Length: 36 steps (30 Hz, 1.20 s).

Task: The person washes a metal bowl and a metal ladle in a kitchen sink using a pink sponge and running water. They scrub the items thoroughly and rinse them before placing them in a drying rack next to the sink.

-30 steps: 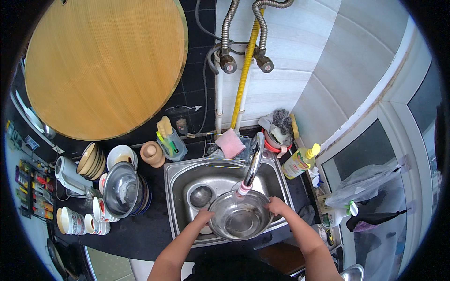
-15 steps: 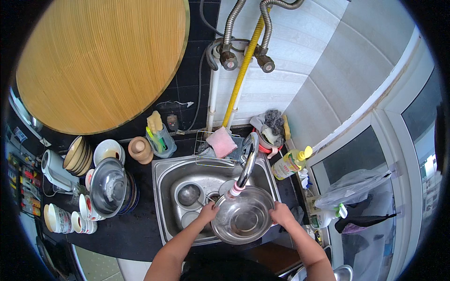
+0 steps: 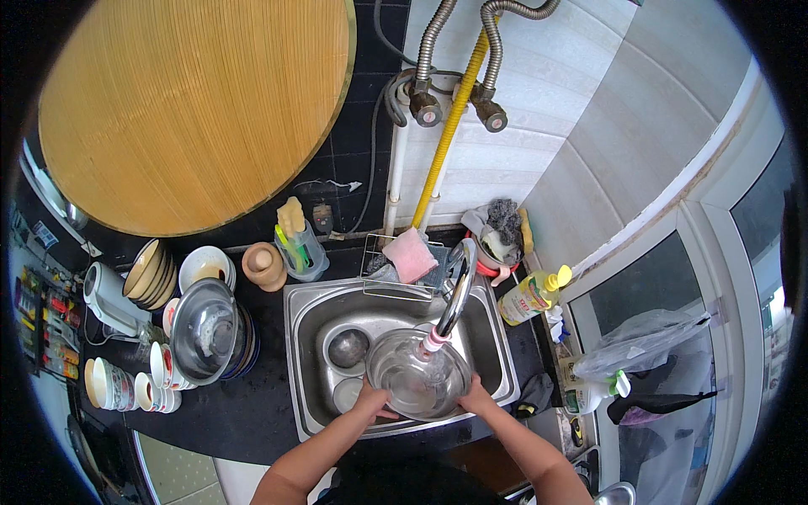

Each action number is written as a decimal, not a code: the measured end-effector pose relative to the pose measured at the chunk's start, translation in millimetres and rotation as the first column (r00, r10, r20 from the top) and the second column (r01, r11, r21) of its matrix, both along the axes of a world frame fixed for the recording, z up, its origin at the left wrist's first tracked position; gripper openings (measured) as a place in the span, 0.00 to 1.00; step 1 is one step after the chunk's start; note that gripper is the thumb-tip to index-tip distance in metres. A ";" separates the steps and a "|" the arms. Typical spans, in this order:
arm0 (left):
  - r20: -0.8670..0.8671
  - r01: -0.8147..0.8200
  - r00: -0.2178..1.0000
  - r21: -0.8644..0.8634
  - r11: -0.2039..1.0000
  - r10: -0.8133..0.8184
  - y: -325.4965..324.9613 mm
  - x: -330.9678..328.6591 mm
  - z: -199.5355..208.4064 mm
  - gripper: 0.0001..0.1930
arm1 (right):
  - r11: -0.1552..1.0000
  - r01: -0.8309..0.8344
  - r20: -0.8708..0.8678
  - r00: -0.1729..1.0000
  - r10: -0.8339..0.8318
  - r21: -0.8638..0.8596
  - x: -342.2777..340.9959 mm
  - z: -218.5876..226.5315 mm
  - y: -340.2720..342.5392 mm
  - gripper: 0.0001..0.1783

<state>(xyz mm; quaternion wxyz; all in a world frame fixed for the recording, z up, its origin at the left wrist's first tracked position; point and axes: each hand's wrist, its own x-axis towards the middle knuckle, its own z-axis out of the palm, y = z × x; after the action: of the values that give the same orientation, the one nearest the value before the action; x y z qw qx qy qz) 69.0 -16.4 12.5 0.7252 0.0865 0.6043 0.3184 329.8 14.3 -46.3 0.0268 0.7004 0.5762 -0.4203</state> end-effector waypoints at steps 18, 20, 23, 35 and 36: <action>0.089 0.158 0.981 0.130 0.979 -0.170 -10.2 -11.7 -28.5 0.37 | 0.664 -0.705 0.110 0.702 0.704 0.249 -114.8 38.2 40.1 0.45; 0.102 0.155 0.980 0.160 0.975 -0.172 -7.1 -15.0 -21.6 0.37 | 0.707 -0.641 0.322 0.766 0.557 0.300 -104.4 5.7 33.0 0.48; 0.137 0.173 0.971 0.155 0.973 -0.195 -7.3 -13.2 -26.3 0.37 | 0.675 -0.601 0.180 0.789 0.588 0.429 -117.0 -6.7 25.3 0.48; -0.130 -0.053 0.988 0.248 0.967 0.087 -24.0 -30.9 -63.8 0.41 | 0.684 -0.719 0.223 0.692 0.686 0.127 -92.1 -22.8 33.3 0.41; -0.138 -0.018 0.989 0.239 0.971 0.052 -24.2 -31.9 -63.0 0.40 | 0.685 -0.715 0.176 0.699 0.694 0.140 -102.2 -19.1 33.7 0.40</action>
<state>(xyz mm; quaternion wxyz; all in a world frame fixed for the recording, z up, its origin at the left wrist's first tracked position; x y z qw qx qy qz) 37.0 -40.6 -50.5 0.6588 0.1845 0.6138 0.3939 227.6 48.0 -65.5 0.1480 0.4458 0.8374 -0.2795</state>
